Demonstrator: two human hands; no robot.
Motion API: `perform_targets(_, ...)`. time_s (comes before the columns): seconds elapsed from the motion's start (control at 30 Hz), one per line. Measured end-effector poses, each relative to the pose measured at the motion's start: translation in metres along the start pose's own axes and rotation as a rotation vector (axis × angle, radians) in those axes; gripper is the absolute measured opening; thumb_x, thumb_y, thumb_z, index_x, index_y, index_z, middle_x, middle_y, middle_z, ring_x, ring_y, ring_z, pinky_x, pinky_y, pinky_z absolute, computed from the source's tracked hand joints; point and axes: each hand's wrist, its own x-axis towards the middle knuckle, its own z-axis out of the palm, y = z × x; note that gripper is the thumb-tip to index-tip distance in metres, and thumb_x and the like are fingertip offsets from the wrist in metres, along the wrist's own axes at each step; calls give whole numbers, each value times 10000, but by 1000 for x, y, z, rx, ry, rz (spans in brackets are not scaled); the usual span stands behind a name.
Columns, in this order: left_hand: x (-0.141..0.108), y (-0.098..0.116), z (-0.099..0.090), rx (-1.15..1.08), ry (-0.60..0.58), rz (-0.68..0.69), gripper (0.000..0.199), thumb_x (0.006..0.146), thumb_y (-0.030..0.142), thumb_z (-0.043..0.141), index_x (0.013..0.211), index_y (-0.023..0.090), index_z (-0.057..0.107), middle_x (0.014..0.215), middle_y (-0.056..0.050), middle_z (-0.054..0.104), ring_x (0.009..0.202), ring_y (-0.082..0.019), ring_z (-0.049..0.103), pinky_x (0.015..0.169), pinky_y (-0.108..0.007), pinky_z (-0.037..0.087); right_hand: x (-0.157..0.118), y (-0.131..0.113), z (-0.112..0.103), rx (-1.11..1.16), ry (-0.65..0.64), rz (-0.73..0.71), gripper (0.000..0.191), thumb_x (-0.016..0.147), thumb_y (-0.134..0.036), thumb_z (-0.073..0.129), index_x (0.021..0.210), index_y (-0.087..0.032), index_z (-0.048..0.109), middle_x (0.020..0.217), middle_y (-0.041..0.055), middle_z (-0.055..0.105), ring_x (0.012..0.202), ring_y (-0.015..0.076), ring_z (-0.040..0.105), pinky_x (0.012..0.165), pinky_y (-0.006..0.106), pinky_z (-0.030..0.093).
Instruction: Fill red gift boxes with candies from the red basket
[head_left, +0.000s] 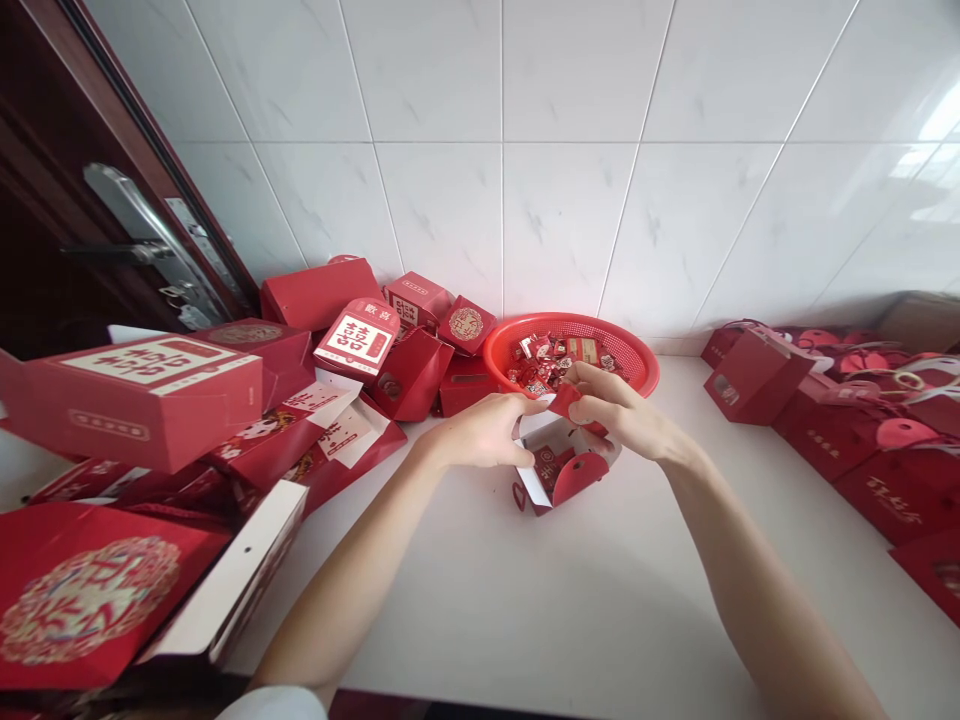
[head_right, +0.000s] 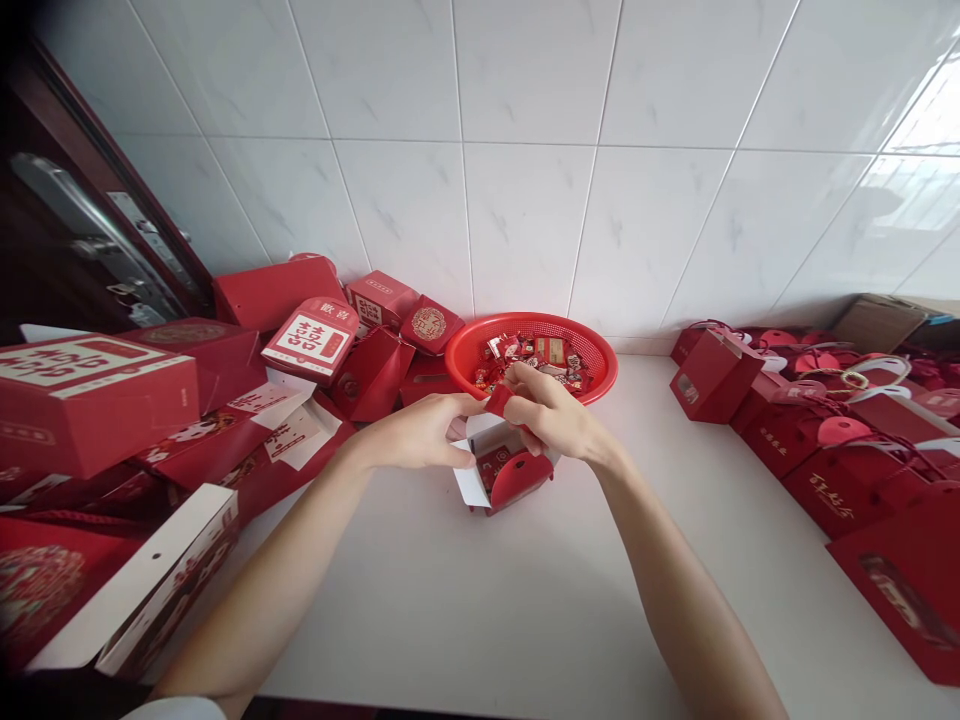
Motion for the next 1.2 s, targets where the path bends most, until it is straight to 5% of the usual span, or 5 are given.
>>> perform_targets(0.2, 1, 0, -1, 44, -4, -19, 631, 708, 228, 708, 1331, 203, 608, 932, -37, 634, 861, -220, 607, 688, -271, 410, 3, 7, -5, -354, -11, -127, 165, 778, -179, 551, 901, -207, 657, 839, 19, 688, 690, 159, 628, 594, 268, 453)
perform_targets(0.33, 1, 1, -2, 37, 1, -30, 717, 706, 224, 724, 1403, 218, 559, 977, -47, 659, 869, -225, 626, 694, -279, 419, 2, 10, -4, -579, -71, -28, 206, 818, -183, 554, 994, -209, 659, 809, 22, 689, 668, 157, 595, 559, 257, 413)
perform_targets(0.73, 2, -6, -2, 18, -15, -15, 769, 703, 246, 736, 1446, 243, 536, 1102, -61, 705, 953, -246, 659, 732, -284, 446, 9, 15, 1, -514, -78, 97, 272, 778, -94, 565, 999, -207, 675, 930, 40, 759, 829, 193, 695, 645, 250, 483)
perform_targets(1.0, 1, -4, 0, 4, -39, 46, 788, 691, 233, 730, 1455, 239, 540, 1207, -67, 682, 985, -244, 661, 779, -286, 463, 2, 2, -2, -626, -440, 105, 390, 815, -98, 481, 1013, -235, 788, 997, 22, 767, 769, 158, 646, 615, 244, 433)
perform_targets(1.2, -2, 3, 2, 35, -70, 106, 774, 679, 201, 719, 1435, 270, 565, 1242, -50, 668, 954, -213, 655, 743, -262, 458, 27, 12, -1, -553, -750, 36, 379, 763, -100, 504, 937, -206, 823, 970, 25, 769, 830, 165, 652, 717, 250, 477)
